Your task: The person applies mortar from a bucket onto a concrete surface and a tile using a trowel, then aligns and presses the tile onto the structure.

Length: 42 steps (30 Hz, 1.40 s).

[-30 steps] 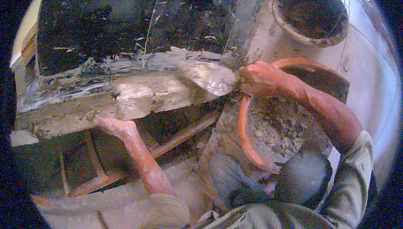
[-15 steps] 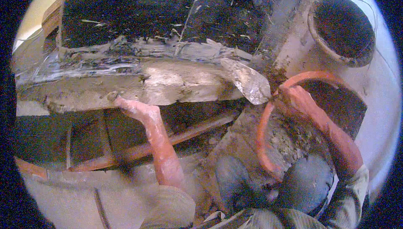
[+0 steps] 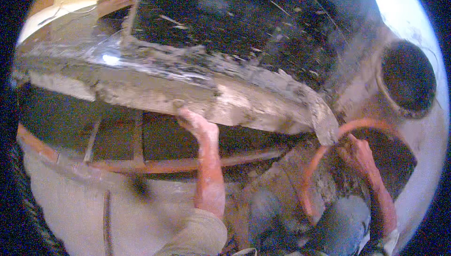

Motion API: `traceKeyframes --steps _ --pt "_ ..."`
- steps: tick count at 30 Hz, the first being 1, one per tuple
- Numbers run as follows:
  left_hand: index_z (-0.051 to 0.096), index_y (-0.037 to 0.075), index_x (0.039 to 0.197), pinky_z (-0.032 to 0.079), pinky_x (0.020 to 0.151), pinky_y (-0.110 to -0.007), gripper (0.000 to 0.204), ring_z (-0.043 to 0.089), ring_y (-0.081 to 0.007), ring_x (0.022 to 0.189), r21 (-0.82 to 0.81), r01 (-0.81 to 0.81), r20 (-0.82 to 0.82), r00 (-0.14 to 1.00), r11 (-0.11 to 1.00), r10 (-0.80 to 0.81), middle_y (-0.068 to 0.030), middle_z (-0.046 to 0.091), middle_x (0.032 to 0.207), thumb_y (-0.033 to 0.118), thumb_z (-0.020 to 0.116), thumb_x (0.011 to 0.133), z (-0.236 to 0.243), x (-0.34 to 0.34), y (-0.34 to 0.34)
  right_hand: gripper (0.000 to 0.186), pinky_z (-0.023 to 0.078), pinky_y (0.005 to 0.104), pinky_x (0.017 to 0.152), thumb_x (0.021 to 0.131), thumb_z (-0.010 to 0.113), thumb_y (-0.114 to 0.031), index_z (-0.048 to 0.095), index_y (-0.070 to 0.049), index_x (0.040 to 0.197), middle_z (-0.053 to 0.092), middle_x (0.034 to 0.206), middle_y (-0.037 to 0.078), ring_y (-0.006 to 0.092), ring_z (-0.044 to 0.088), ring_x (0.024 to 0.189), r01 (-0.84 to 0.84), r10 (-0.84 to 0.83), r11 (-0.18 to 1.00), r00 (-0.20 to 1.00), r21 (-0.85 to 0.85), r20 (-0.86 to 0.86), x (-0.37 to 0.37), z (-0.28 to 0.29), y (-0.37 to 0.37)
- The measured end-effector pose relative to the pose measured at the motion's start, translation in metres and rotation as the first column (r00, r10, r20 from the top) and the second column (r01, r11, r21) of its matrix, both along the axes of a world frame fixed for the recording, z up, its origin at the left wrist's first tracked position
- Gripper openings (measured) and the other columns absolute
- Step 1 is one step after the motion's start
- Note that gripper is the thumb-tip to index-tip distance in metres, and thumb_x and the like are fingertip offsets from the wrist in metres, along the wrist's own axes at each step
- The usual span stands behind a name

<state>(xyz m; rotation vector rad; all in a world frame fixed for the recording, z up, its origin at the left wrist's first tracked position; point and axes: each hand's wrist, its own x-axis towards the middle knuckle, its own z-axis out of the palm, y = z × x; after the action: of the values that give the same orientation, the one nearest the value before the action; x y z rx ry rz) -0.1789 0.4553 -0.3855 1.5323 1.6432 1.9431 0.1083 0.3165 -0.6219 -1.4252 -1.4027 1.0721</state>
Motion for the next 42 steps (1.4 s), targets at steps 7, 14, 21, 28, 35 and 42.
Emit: traceKeyframes --steps 7,14,21,28,35,42 --pt "0.043 -0.007 0.123 0.038 0.093 -0.039 0.075 0.047 -0.0252 0.107 0.09 0.065 0.064 0.995 0.994 -0.071 -0.0172 0.049 0.121 0.052 0.062 0.081 -0.003 -0.004 -0.001 0.025 0.041 0.0395 0.054 0.073 0.058 -0.013 0.055 0.005 0.09 0.052 0.062 0.02 0.0282 0.052 0.054 -0.03 0.028 0.999 0.998 -0.021 -0.061 0.002 -0.018 0.006" --pt "0.043 -0.002 0.125 0.042 0.089 -0.041 0.066 0.05 -0.0304 0.103 -0.098 -0.097 -0.249 0.966 0.99 0.07 -0.0209 0.051 0.119 0.054 0.036 0.09 -0.007 -0.009 -0.001 0.023 0.045 0.0379 0.057 0.071 0.058 -0.012 0.057 0.006 0.087 0.057 0.064 0.018 0.0268 0.055 0.056 0.03 -0.03 0.999 0.999 -0.012 -0.033 0.01 -0.032 0.009" --pt "0.044 -0.008 0.122 0.035 0.095 -0.037 0.073 0.047 -0.0249 0.106 -0.021 0.167 -0.198 0.966 0.986 -0.168 -0.0171 0.051 0.119 0.05 0.062 0.082 -0.009 -0.04 0.001 0.02 0.046 0.041 0.055 0.074 0.063 -0.013 0.059 0.0 0.089 0.06 0.064 0.015 0.0316 0.058 0.055 -0.017 0.027 0.991 0.997 0.133 -0.071 0.002 -0.054 0.019" --pt "0.028 -0.004 0.137 0.025 0.106 -0.036 0.079 0.035 -0.0269 0.124 0.093 0.165 -0.392 0.913 0.982 -0.116 -0.0181 0.036 0.137 0.053 0.053 0.088 0.105 -0.074 -0.003 0.024 0.045 0.0403 0.06 0.077 0.061 -0.014 0.059 0.002 0.094 0.058 0.068 0.015 0.0307 0.055 0.062 0.114 -0.125 0.972 0.991 0.206 0.043 0.01 -0.065 0.013" --pt "0.033 0.0 0.139 0.025 0.108 -0.038 0.072 0.034 -0.0257 0.129 0.343 0.131 -0.211 0.976 0.93 -0.06 -0.016 0.033 0.142 0.047 0.053 0.089 0.237 -0.016 -0.003 0.016 0.044 0.0427 0.064 0.075 0.062 -0.008 0.06 0.001 0.089 0.057 0.075 0.017 0.036 0.054 0.068 0.165 -0.208 0.942 0.971 0.293 0.122 0.022 -0.015 0.007" --pt "0.041 -0.001 0.133 0.037 0.099 -0.037 0.058 0.047 -0.0237 0.114 0.364 0.299 -0.19 0.951 0.882 -0.243 -0.0134 0.049 0.128 0.039 0.054 0.092 0.246 -0.023 0.0 0.016 0.044 0.0426 0.066 0.075 0.063 -0.008 0.06 0.0 0.089 0.058 0.077 0.017 0.0362 0.054 0.071 0.164 -0.198 0.914 0.979 0.37 0.056 0.01 -0.022 0.043"
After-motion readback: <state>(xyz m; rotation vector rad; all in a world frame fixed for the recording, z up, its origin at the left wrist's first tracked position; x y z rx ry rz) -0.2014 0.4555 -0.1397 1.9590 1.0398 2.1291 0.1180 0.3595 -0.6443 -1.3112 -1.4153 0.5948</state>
